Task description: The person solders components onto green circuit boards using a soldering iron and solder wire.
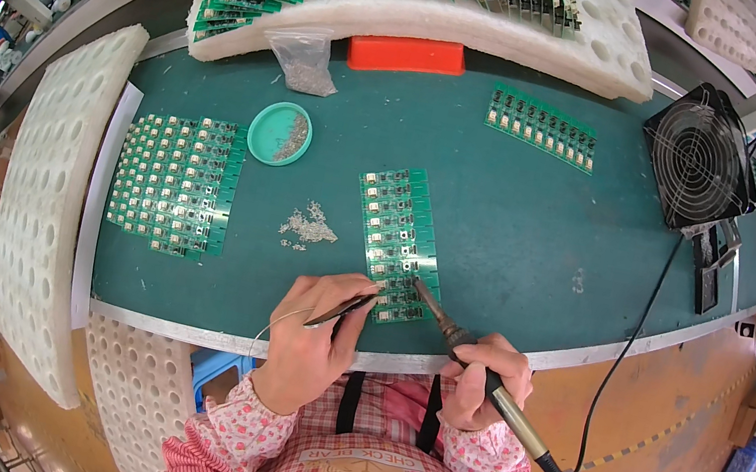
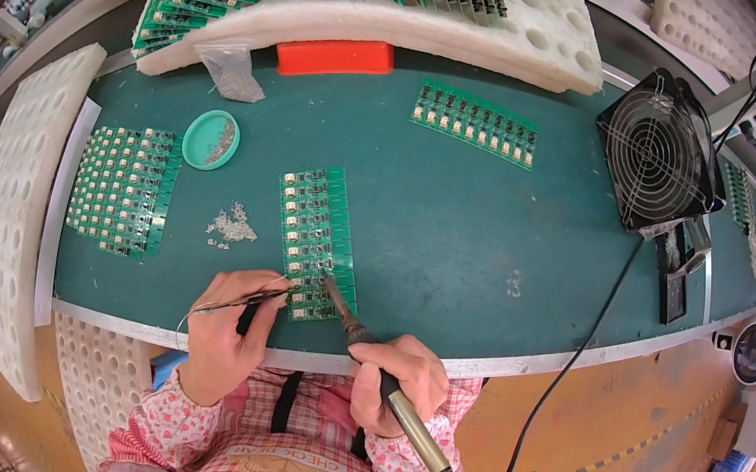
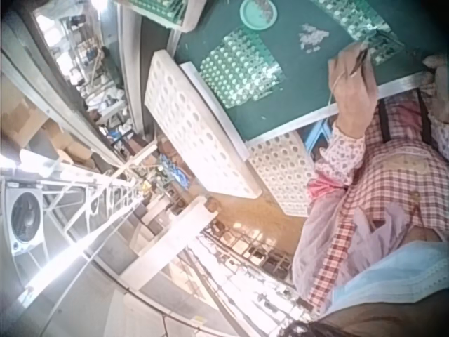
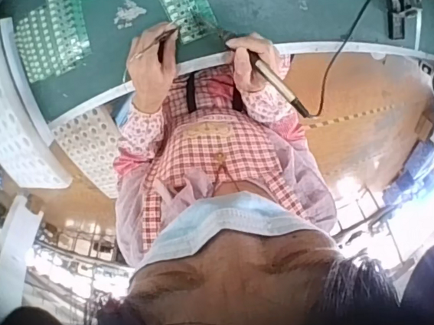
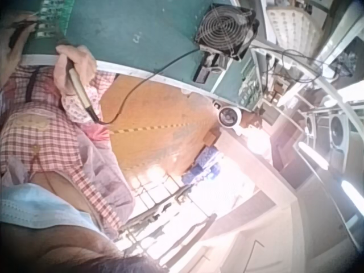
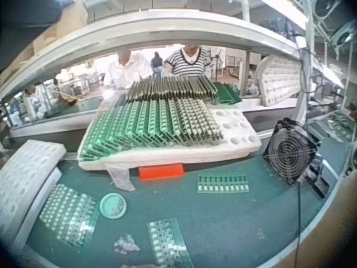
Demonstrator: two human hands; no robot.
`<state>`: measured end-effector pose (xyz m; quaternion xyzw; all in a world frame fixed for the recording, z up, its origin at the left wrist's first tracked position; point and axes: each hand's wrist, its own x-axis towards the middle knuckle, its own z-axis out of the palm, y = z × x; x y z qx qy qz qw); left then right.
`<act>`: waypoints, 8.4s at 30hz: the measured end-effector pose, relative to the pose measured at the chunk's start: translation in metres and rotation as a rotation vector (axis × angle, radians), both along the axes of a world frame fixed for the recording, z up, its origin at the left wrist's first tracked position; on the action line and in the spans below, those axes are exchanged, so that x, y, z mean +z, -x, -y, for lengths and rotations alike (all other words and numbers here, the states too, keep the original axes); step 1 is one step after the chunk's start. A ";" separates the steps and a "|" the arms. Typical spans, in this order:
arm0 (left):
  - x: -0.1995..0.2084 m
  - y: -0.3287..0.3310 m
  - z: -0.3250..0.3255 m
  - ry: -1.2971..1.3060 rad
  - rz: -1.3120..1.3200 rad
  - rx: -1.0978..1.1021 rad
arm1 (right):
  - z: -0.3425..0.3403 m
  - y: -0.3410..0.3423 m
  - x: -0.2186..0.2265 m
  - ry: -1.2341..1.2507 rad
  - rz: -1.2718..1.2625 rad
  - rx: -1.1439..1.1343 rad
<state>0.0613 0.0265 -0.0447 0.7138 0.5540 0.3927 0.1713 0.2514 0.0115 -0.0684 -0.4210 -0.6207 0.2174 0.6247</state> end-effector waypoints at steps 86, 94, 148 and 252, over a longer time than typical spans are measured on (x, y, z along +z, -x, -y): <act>-0.004 0.010 0.001 0.049 0.071 -0.052 | -0.001 0.003 -0.004 0.013 0.050 -0.097; -0.004 0.006 -0.001 0.016 -0.016 -0.052 | 0.000 0.004 -0.005 0.017 0.032 -0.102; 0.000 0.005 -0.001 -0.004 -0.014 -0.057 | 0.002 -0.003 0.007 0.160 -0.101 0.106; -0.001 0.008 0.010 0.014 0.033 -0.101 | 0.011 -0.002 -0.009 0.011 -0.133 -0.044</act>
